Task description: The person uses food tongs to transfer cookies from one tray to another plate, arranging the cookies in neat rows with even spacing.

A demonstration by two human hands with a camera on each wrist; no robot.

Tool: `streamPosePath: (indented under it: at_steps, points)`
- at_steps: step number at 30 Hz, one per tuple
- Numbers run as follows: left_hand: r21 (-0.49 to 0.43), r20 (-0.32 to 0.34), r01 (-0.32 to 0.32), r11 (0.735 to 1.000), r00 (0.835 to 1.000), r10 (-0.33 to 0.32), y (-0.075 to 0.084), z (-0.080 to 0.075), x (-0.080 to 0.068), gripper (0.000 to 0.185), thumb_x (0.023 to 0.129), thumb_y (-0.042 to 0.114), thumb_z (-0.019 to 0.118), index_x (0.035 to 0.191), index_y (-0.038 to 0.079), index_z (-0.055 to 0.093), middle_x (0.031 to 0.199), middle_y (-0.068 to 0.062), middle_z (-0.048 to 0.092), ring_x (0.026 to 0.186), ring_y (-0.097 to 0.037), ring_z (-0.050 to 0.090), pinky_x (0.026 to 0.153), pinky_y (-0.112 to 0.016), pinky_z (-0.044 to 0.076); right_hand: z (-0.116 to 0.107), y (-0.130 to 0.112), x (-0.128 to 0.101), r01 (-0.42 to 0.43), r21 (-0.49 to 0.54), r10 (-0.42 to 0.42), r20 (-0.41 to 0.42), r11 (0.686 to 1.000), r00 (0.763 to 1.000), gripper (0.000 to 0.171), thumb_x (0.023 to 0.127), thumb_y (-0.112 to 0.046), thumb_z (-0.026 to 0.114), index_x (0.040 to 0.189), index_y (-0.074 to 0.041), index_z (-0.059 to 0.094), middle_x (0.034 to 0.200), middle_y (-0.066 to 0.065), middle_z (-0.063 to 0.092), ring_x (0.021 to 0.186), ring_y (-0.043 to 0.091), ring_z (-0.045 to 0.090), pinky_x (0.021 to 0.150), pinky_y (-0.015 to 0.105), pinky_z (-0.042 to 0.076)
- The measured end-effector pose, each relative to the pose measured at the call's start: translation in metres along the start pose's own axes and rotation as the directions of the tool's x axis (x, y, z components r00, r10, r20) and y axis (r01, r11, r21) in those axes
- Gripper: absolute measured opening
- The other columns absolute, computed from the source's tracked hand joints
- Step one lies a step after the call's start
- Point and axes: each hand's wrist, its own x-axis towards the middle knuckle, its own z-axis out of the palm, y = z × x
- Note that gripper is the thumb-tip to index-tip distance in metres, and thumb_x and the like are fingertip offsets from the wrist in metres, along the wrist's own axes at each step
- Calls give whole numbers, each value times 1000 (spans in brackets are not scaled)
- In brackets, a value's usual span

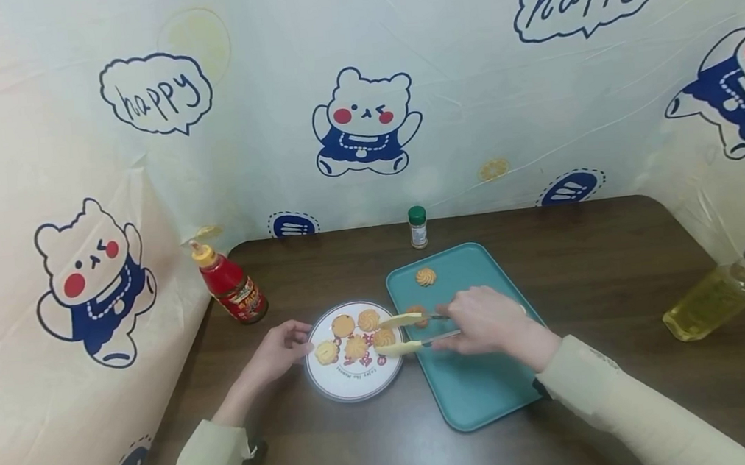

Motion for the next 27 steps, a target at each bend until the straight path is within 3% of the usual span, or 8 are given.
streamPosePath:
  at_steps: [20, 27]
  points:
    - [-10, 3, 7, 1000, 1000, -7, -1, 0, 1, 35, 92, 6, 71, 125, 3, 61, 102, -11, 62, 82, -21, 60, 73, -34, 59, 0, 4, -1, -24, 17, 24, 20, 1000, 1000, 67, 79, -62, 74, 122, -11, 72, 52, -9, 35, 45, 6, 29, 42, 24, 22]
    - [-13, 7, 11, 1000, 1000, -11, -1, 0, 2, 34, 92, 6, 71, 125, 3, 61, 102, -11, 62, 82, -21, 60, 73, -33, 59, -1, 14, -9, -48, 33, 49, -24, 998, 999, 75, 76, -67, 74, 124, -9, 71, 51, -10, 37, 46, 6, 31, 42, 24, 23]
